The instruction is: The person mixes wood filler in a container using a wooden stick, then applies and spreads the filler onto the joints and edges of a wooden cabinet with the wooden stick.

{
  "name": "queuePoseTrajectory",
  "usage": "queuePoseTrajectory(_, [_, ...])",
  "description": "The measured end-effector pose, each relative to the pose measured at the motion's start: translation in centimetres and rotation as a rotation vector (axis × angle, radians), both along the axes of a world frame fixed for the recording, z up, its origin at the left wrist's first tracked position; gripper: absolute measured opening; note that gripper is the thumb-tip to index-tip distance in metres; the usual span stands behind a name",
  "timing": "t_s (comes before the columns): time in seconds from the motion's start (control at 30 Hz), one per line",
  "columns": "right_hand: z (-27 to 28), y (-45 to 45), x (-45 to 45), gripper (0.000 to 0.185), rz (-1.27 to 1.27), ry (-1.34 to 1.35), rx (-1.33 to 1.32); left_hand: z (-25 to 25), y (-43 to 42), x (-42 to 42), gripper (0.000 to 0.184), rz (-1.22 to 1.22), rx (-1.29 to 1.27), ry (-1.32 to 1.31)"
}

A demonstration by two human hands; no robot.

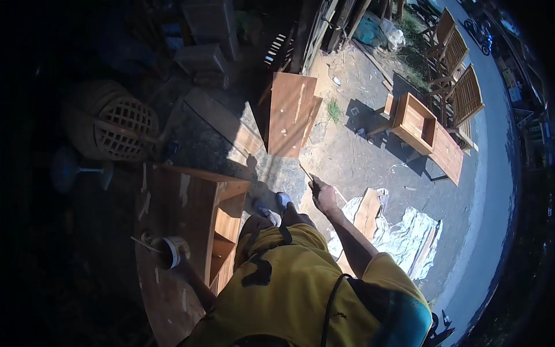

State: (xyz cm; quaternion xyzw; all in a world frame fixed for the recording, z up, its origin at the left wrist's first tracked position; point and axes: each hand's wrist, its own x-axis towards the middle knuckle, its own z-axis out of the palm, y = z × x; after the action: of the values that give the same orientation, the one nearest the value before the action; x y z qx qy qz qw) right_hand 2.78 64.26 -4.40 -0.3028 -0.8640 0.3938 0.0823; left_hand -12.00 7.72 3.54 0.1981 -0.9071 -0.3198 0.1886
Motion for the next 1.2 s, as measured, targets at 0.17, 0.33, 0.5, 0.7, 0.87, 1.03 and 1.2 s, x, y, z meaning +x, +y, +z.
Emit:
queuePoseTrajectory(0.17, [10.9, -3.7, -7.9, 0.048, 0.057, 0.148, 0.030, -1.6, 7.9, -5.0, 0.120, -0.506, 0.169, 0.128])
queuePoseTrajectory(0.33, [19.3, -4.2, -9.9, 0.040, 0.105, 0.403, 0.185, -0.8, 18.0, -10.0, 0.108, -1.019, 0.582, -0.276])
queuePoseTrajectory(0.5, [23.8, -4.0, -7.8, 0.027, -0.053, 0.329, 0.003, 5.0, 26.4, -12.6, 0.109, -1.300, 0.487, -0.175])
queuePoseTrajectory(0.7, [23.7, 0.0, -6.0, 0.032, -0.051, 0.367, 0.143, 6.0, 33.4, -13.9, 0.110, -1.506, 0.595, -0.153])
queuePoseTrajectory(0.87, [25.7, 5.3, -6.2, 0.034, -0.022, 0.491, 0.218, 4.1, 39.2, -15.4, 0.105, -1.509, 0.591, -0.176])
queuePoseTrajectory(1.03, [29.6, 11.6, -5.5, 0.033, 0.073, 0.346, 0.232, 7.7, 46.5, -15.1, 0.102, -1.473, 0.554, -0.233])
queuePoseTrajectory(1.2, [34.9, 15.7, -6.3, 0.032, 0.111, 0.182, 0.422, 10.7, 52.3, -15.4, 0.100, -1.470, 0.510, -0.044])
